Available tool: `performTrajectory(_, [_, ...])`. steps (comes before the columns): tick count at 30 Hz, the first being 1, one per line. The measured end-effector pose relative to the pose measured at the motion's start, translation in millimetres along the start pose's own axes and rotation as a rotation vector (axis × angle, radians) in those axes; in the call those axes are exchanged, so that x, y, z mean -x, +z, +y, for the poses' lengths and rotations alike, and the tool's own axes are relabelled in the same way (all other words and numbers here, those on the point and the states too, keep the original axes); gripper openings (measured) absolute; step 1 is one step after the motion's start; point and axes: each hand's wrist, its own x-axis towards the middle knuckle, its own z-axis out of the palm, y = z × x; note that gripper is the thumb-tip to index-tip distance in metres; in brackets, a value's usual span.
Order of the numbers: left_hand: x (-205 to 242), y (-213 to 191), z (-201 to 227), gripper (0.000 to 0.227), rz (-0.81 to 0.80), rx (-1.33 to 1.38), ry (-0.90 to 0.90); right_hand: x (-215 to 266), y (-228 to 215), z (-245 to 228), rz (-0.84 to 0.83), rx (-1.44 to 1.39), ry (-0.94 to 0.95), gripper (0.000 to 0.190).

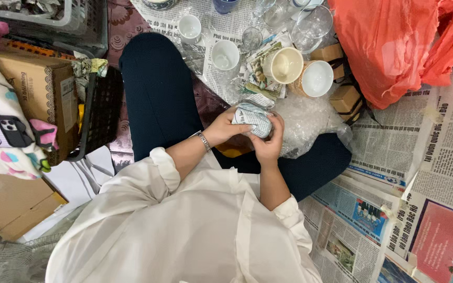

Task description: The person sits on the floor and wraps small items, including a glass and a ceramic bowl, using sheets of newspaper. They fold the newspaper around each item and place the wrapped bundles into a nearby basket.

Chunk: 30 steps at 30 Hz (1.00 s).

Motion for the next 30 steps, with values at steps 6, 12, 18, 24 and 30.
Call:
performTrajectory(6, [1, -2, 13, 0.035, 0.086, -0.555, 0.37, 0, 1, -17, 0.069, 0.19, -0.112, 0.064])
performTrajectory(12, [6, 4, 30, 0.041, 0.122, -0.643, 0.397, 2, 2, -15, 0.114, 0.335, -0.216, 0.065])
performTrajectory(18, [7, 8, 50, 0.032, 0.167, -0.718, 0.445, 1, -5, 7, 0.15, 0.236, -0.12, 0.066])
performTrajectory(24, [10, -1, 40, 0.035, 0.147, -0.712, 0.489, 7, -24, 28, 0.17, -0.214, 0.172, 0.082])
performTrajectory(30, [19, 5, 49, 0.025, 0.223, -0.705, 0.487, -7, -31, 12, 0.259, -0.765, 0.302, 0.079])
